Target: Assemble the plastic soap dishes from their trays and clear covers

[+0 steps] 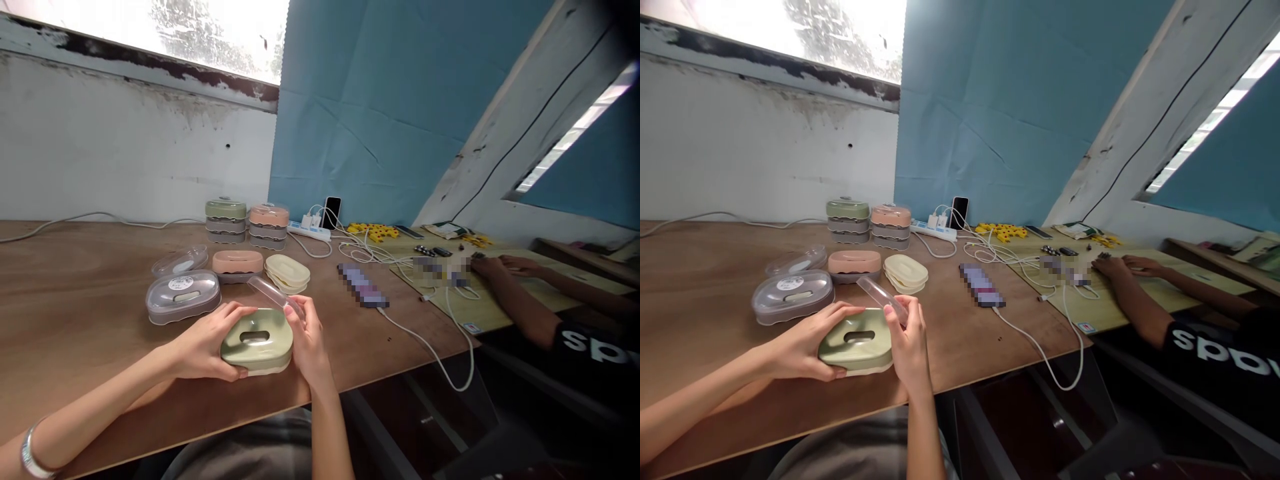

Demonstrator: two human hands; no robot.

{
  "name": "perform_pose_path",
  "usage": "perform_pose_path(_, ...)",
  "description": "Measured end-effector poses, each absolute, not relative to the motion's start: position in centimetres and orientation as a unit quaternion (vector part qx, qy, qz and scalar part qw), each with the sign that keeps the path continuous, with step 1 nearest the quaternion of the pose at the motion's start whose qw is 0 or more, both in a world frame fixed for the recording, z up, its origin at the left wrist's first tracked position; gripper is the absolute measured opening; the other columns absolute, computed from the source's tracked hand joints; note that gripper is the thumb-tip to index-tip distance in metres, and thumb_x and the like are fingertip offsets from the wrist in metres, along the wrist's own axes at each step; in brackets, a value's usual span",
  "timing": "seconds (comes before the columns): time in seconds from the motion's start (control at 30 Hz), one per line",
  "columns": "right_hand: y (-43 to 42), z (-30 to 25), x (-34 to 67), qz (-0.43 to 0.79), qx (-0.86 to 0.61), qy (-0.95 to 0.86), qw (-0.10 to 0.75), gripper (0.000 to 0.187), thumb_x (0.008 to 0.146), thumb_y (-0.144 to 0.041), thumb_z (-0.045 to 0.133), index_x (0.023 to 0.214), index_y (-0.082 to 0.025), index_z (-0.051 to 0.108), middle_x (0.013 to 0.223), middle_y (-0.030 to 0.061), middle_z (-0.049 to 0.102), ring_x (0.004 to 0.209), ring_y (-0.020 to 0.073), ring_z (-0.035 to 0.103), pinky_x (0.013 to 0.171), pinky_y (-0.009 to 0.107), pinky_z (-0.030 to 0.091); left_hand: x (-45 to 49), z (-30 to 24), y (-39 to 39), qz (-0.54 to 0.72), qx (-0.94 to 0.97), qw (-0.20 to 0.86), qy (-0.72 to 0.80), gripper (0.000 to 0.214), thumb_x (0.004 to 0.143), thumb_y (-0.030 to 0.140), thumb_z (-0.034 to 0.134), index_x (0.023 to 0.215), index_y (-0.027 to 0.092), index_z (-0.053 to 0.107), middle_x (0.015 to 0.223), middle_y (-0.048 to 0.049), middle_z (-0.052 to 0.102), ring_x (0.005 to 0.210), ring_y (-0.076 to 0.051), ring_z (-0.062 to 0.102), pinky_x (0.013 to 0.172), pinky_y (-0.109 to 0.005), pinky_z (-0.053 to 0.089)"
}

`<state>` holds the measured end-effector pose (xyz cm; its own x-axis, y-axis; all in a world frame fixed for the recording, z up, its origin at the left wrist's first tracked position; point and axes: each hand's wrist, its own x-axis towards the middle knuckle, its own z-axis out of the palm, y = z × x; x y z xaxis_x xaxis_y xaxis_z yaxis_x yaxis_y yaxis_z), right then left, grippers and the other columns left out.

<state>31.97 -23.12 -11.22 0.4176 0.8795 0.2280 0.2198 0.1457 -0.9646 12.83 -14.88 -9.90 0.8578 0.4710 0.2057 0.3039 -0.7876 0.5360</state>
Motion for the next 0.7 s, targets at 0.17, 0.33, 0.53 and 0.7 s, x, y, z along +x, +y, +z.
perform_pose_path(0.17, -23.39, -11.12, 31.83, 0.296, -0.564, -0.458, 0.620, 0.039, 0.085, -0.055, 0.053, 0.107, -0.023, 0.052, 0.099, 0.0032, 0.060, 0.085, 0.0190, 0.058, 0.075, 0.030, 0.046, 12.81, -9.74, -14.84, 0.178, 0.934, 0.252, 0.182, 0.085, 0.061, 0.031, 0.073, 0.136, 0.027, 0.033, 0.126, -0.0085, 0.045, 0.109, -0.029, 0.052, 0.088, -0.037, 0.048)
perform_pose_path(0.33, -23.42, -10.93, 31.69, 0.297, -0.559, -0.454, 0.627, 0.038, 0.085, -0.054, 0.053, 0.107, -0.023, 0.052, 0.098, 0.0025, 0.060, 0.083, 0.0182, 0.058, 0.074, 0.029, 0.046, 12.88, -9.91, -15.09, 0.163, 0.950, 0.204, 0.172, 0.088, 0.060, 0.033, 0.076, 0.136, 0.029, 0.032, 0.128, -0.0083, 0.046, 0.110, -0.030, 0.052, 0.092, -0.040, 0.045)
perform_pose_path(0.53, -23.18, -11.03, 31.58, 0.283, -0.578, -0.465, 0.608, 0.038, 0.084, -0.052, 0.053, 0.108, -0.022, 0.053, 0.109, 0.0055, 0.060, 0.099, 0.0216, 0.058, 0.081, 0.032, 0.046, 13.01, -10.14, -15.38, 0.159, 0.954, 0.164, 0.194, 0.087, 0.062, 0.035, 0.076, 0.136, 0.026, 0.032, 0.128, -0.0102, 0.046, 0.111, -0.031, 0.050, 0.092, -0.043, 0.044)
perform_pose_path(0.7, -23.19, -11.03, 31.27, 0.262, -0.570, -0.474, 0.618, 0.035, 0.084, -0.049, 0.056, 0.106, -0.022, 0.057, 0.103, 0.0048, 0.063, 0.098, 0.0213, 0.060, 0.080, 0.031, 0.049, 13.03, -9.72, -15.34, 0.161, 0.953, 0.174, 0.189, 0.084, 0.065, 0.037, 0.073, 0.137, 0.026, 0.030, 0.125, -0.0098, 0.048, 0.107, -0.030, 0.052, 0.088, -0.040, 0.046)
